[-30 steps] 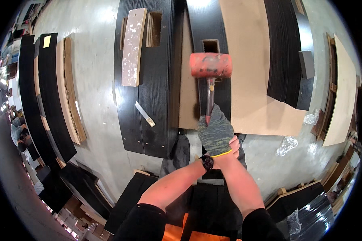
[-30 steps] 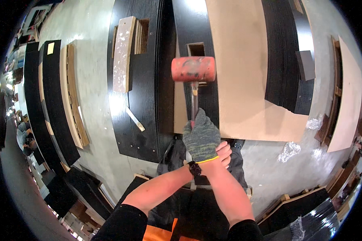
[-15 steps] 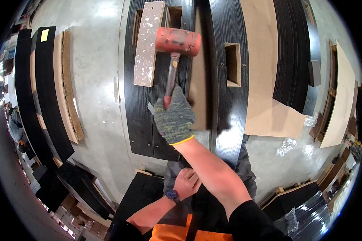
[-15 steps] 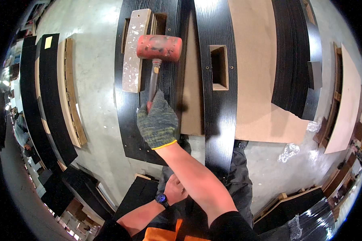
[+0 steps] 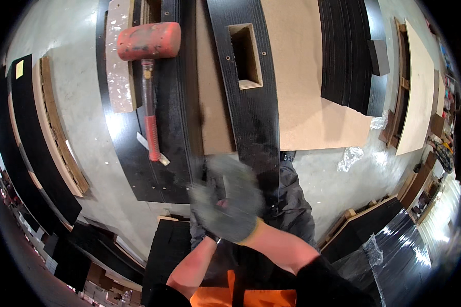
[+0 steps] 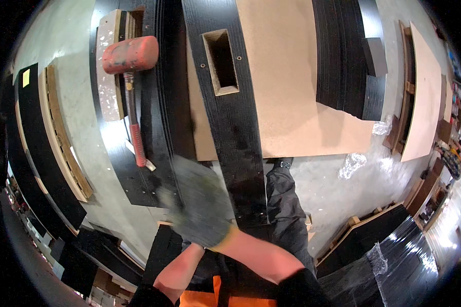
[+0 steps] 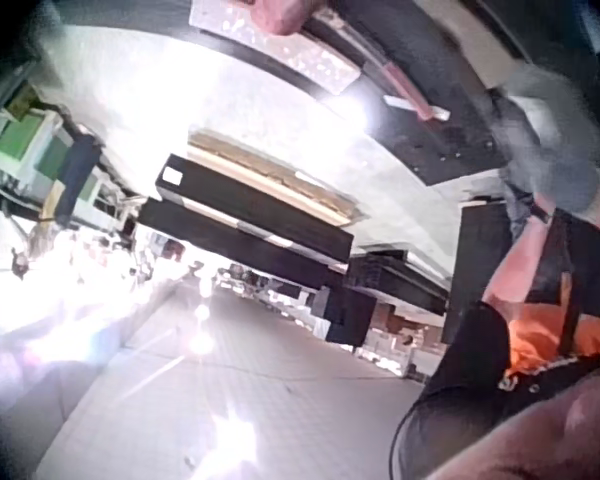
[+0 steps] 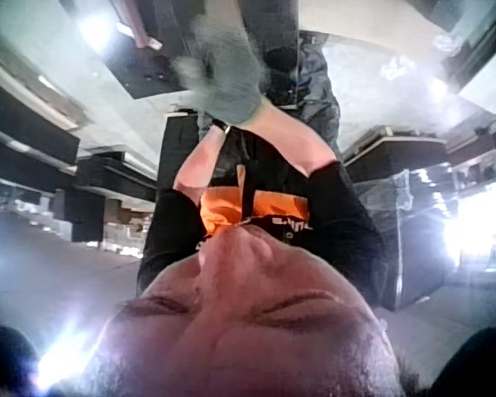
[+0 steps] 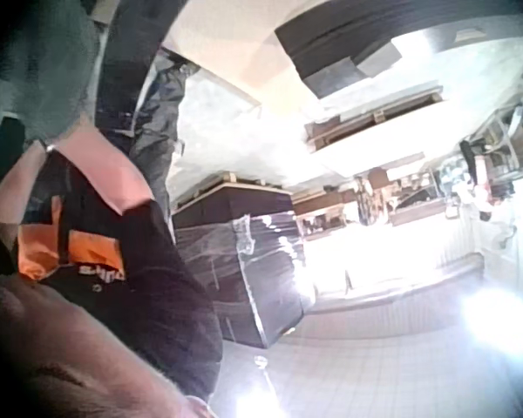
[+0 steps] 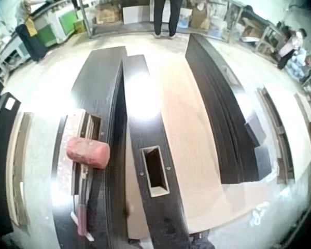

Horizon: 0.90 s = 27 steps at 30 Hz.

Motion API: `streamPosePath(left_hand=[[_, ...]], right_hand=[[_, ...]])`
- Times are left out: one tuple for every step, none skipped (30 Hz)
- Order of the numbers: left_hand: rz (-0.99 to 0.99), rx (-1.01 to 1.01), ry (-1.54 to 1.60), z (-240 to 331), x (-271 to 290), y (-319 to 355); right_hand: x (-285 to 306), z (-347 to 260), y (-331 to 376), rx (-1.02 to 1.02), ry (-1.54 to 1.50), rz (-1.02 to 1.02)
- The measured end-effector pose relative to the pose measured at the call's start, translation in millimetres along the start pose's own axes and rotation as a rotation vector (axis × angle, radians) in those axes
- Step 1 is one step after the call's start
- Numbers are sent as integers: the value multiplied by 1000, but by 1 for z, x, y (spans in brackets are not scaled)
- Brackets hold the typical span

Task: The person handles a stack of black wooden panels, uses a scraper or small tool to clean the edges, and then uses a red mallet to tap components into place on larger wooden beams.

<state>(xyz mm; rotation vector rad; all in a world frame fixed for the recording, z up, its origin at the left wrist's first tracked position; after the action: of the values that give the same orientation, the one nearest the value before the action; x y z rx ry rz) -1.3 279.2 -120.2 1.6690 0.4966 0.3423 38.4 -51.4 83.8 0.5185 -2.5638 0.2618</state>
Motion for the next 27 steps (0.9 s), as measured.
streamPosePath(left_hand=[[16, -101, 117, 18, -8, 21], [29, -210, 234, 40, -15, 40], [102, -106, 311, 47, -13, 46], [100, -28, 368, 49, -14, 43], [88, -79, 419, 62, -17, 48], [85, -112, 466, 70, -19, 49], [45, -160, 450, 80, -17, 42], [64, -196, 396, 100, -26, 46], [66, -222, 396, 118, -33, 48], [82, -255, 399, 136, -35, 48], [13, -312, 445, 153, -39, 45], [-58, -370, 485, 169, -43, 43], [-135, -328, 515, 187, -56, 46], [-148, -298, 606, 190, -49, 25], [-241, -286, 614, 197, -54, 4], [-342, -273, 620, 207, -59, -16], [-329, -387, 536, 216, -36, -35], [-311, -434, 505, 228, -15, -40], [-305, -449, 479, 245, -3, -40], [-333, -430, 460, 264, -8, -40], [-360, -420, 437, 282, -13, -39], [-392, -412, 411, 303, -24, -35], [-411, -406, 386, 322, -30, -33], [-417, -402, 369, 339, -36, -31], [-420, -406, 354, 354, -41, -29], [-408, -408, 342, 367, -40, -27], [-393, -415, 335, 378, -39, -24]], right_hand=[[33, 16, 30, -83, -18, 31], [65, 42, 46, -247, -151, 185], [95, 67, 64, -320, 128, 160], [107, 92, 75, -547, 1, 437], [112, 148, 112, -811, -193, 639], [111, 204, 152, -991, -272, 627], [103, 250, 192, -1096, -340, 476], [93, 292, 232, -1145, -389, 289], [76, 315, 264, -1135, -401, 80], [57, 312, 259, -869, -140, -259], [33, 320, 287, -1314, -408, -18], [4, 316, 315, -1745, -688, 242], [-8, 317, 321, -1688, -836, 199], [-24, 317, 326, -1660, -995, 229], [-33, 336, 357, -1639, -1028, 263], [-49, 365, 384, -1417, -1096, 261], [-78, 374, 382, -1197, -1176, 227], [-98, 357, 363, -1186, -1242, 213], [-87, 331, 340, -1124, -1087, 135], [-83, 323, 334, -1283, -1224, 263], [-79, 314, 329, -1440, -1344, 427], [-77, 318, 328, -1427, -1354, 445], [-74, 321, 338, -1479, -1225, 409], [-72, 324, 347, -1526, -1093, 370], [-69, 325, 345, -1451, -982, 418], [-68, 314, 333, -1454, -994, 418], [-67, 301, 321, -1500, -1131, 457]])
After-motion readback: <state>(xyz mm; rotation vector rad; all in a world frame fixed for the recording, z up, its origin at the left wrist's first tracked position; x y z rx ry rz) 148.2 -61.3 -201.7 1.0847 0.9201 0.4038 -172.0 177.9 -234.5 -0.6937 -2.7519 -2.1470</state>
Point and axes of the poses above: each hand's wrist, its own y-axis away from the middle knuckle, its own x-axis out of the back of the hand, z = x × y, the point moved 6 cm from there along -y, towards the middle knuckle, and after that the axes turned 9 degrees about x, right-handed, at the moved point
